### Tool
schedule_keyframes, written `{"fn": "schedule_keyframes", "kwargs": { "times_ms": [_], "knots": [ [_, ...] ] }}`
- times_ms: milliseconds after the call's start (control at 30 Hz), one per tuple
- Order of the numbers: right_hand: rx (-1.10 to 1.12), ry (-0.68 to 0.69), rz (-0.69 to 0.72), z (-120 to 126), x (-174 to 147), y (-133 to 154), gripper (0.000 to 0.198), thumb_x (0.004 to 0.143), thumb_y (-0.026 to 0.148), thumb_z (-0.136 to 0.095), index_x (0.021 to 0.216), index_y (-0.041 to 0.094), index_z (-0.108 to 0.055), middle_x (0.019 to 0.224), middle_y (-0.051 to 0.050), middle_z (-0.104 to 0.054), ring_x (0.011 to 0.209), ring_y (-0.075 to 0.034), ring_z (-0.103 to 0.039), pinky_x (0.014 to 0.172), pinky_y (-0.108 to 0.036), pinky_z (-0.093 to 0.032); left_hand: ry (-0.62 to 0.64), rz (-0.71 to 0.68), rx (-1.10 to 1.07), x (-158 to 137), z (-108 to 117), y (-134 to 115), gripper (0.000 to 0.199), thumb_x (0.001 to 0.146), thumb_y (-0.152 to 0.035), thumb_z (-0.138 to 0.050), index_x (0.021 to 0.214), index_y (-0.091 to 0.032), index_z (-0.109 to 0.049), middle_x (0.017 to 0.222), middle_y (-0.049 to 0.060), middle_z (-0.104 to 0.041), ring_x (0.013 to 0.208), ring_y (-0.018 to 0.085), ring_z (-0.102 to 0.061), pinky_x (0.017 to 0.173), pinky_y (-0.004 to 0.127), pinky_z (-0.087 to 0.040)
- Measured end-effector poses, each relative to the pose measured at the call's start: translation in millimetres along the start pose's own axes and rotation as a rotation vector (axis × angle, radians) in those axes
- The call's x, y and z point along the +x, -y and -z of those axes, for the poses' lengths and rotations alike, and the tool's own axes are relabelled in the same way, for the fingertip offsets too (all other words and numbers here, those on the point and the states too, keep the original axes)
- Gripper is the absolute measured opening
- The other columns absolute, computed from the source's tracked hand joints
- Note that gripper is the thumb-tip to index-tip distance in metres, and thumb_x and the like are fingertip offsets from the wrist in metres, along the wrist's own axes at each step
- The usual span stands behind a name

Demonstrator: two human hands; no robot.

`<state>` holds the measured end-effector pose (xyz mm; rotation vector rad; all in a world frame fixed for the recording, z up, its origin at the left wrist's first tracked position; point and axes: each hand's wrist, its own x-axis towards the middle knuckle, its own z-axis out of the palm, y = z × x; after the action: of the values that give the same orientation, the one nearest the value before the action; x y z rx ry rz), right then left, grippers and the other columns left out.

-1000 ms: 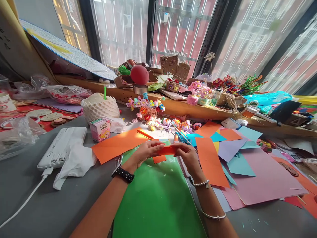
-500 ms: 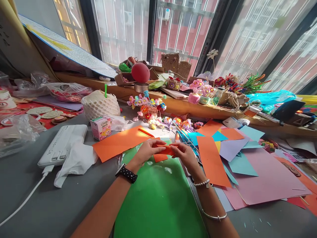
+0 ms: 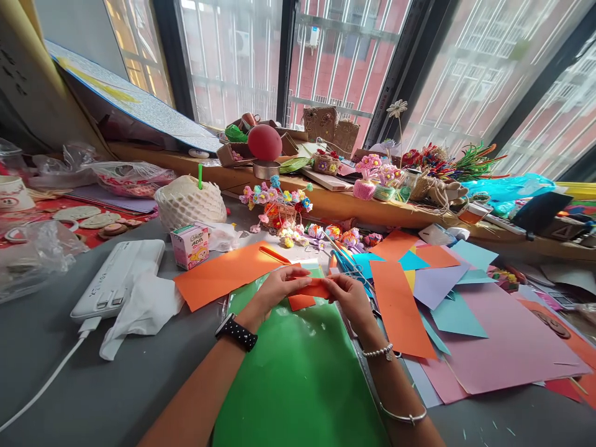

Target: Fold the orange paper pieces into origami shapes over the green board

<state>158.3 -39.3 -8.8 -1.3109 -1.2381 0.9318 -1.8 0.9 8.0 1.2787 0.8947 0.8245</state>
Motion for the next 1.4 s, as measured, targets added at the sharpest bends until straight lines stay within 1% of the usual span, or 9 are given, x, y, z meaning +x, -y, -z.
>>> {"fn": "schedule_keyframes", "kwargs": {
  "times_ms": [100, 233, 367, 600, 800, 967, 1133, 1267, 1400],
  "knots": [
    [-0.017, -0.006, 0.012, -0.8, -1.0, 0.4, 0.029, 0.066, 0.042, -0.057, 0.070, 0.015, -0.061, 0.056, 0.000, -0.056, 0.046, -0.010, -0.049, 0.045, -0.022, -0.040, -0.042, -0.017, 0.002, 0.9, 0.3, 1.5, 0.037, 0.055, -0.035, -0.070, 0.083, -0.013, -0.060, 0.082, 0.006, -0.061, 0.076, 0.017, -0.057, 0.064, 0.023, -0.043],
    [-0.010, 0.008, 0.030, -1.8, -1.4, -1.0, 0.027, 0.066, 0.042, -0.058, 0.069, 0.015, -0.059, 0.057, 0.000, -0.056, 0.046, -0.010, -0.049, 0.045, -0.022, -0.039, -0.078, -0.033, 0.046, 0.7, 0.0, 1.5, 0.034, 0.055, -0.034, -0.069, 0.081, -0.013, -0.061, 0.077, 0.004, -0.060, 0.068, 0.015, -0.055, 0.059, 0.022, -0.042],
    [-0.013, 0.004, -0.002, -3.1, -1.1, -1.7, 0.026, 0.067, 0.041, -0.057, 0.070, 0.015, -0.058, 0.056, 0.000, -0.054, 0.046, -0.010, -0.049, 0.046, -0.022, -0.040, -0.090, -0.030, 0.026, 0.0, -1.3, 0.9, 0.030, 0.056, -0.030, -0.069, 0.079, -0.013, -0.060, 0.074, 0.003, -0.059, 0.065, 0.013, -0.053, 0.059, 0.021, -0.041],
    [-0.067, 0.011, -0.018, -5.7, -3.3, -0.7, 0.027, 0.066, 0.040, -0.057, 0.068, 0.014, -0.059, 0.058, -0.001, -0.055, 0.049, -0.010, -0.048, 0.047, -0.022, -0.038, -0.055, -0.060, 0.058, 2.4, -2.4, 6.6, 0.027, 0.056, -0.029, -0.068, 0.075, -0.013, -0.060, 0.070, 0.002, -0.059, 0.065, 0.013, -0.053, 0.059, 0.021, -0.041],
    [-0.083, -0.003, 0.020, -7.5, -3.3, -0.2, 0.027, 0.067, 0.040, -0.056, 0.067, 0.014, -0.059, 0.057, -0.001, -0.055, 0.048, -0.010, -0.047, 0.045, -0.021, -0.036, -0.054, -0.061, 0.097, 1.0, -0.3, 0.1, 0.025, 0.059, -0.032, -0.065, 0.074, -0.012, -0.060, 0.065, 0.001, -0.056, 0.059, 0.011, -0.050, 0.056, 0.021, -0.041],
    [-0.120, -0.008, 0.043, -8.7, -3.9, -1.1, 0.025, 0.068, 0.038, -0.055, 0.066, 0.014, -0.059, 0.056, -0.001, -0.055, 0.047, -0.010, -0.047, 0.045, -0.021, -0.037, -0.026, -0.134, 0.232, 4.3, 3.9, 4.5, 0.024, 0.061, -0.036, -0.060, 0.067, -0.012, -0.062, 0.065, 0.002, -0.058, 0.058, 0.012, -0.050, 0.055, 0.022, -0.040],
    [-0.176, 0.035, 0.022, -11.9, -5.0, -0.6, 0.022, 0.068, 0.037, -0.056, 0.067, 0.015, -0.061, 0.062, -0.004, -0.060, 0.055, -0.013, -0.052, 0.049, -0.022, -0.039, -0.005, -0.165, 0.303, 5.1, 2.1, 9.0, 0.022, 0.062, -0.034, -0.059, 0.065, -0.013, -0.063, 0.063, 0.003, -0.060, 0.061, 0.014, -0.053, 0.057, 0.023, -0.040],
    [-0.235, 0.032, 0.053, -14.0, -6.2, 3.1, 0.021, 0.069, 0.035, -0.055, 0.068, 0.015, -0.061, 0.064, -0.004, -0.062, 0.058, -0.014, -0.054, 0.051, -0.022, -0.040, -0.033, -0.177, 0.335, 2.4, -0.4, 6.2, 0.021, 0.062, -0.033, -0.058, 0.065, -0.013, -0.064, 0.064, 0.003, -0.061, 0.062, 0.015, -0.053, 0.058, 0.023, -0.040],
    [-0.306, -0.001, 0.073, -12.9, -5.7, 3.4, 0.022, 0.069, 0.035, -0.054, 0.064, 0.015, -0.061, 0.060, -0.004, -0.061, 0.055, -0.013, -0.053, 0.050, -0.021, -0.038, -0.059, -0.160, 0.342, 0.4, -0.9, 3.8, 0.023, 0.060, -0.036, -0.061, 0.062, -0.012, -0.063, 0.059, 0.002, -0.060, 0.057, 0.014, -0.052, 0.054, 0.022, -0.040]
  ]
}}
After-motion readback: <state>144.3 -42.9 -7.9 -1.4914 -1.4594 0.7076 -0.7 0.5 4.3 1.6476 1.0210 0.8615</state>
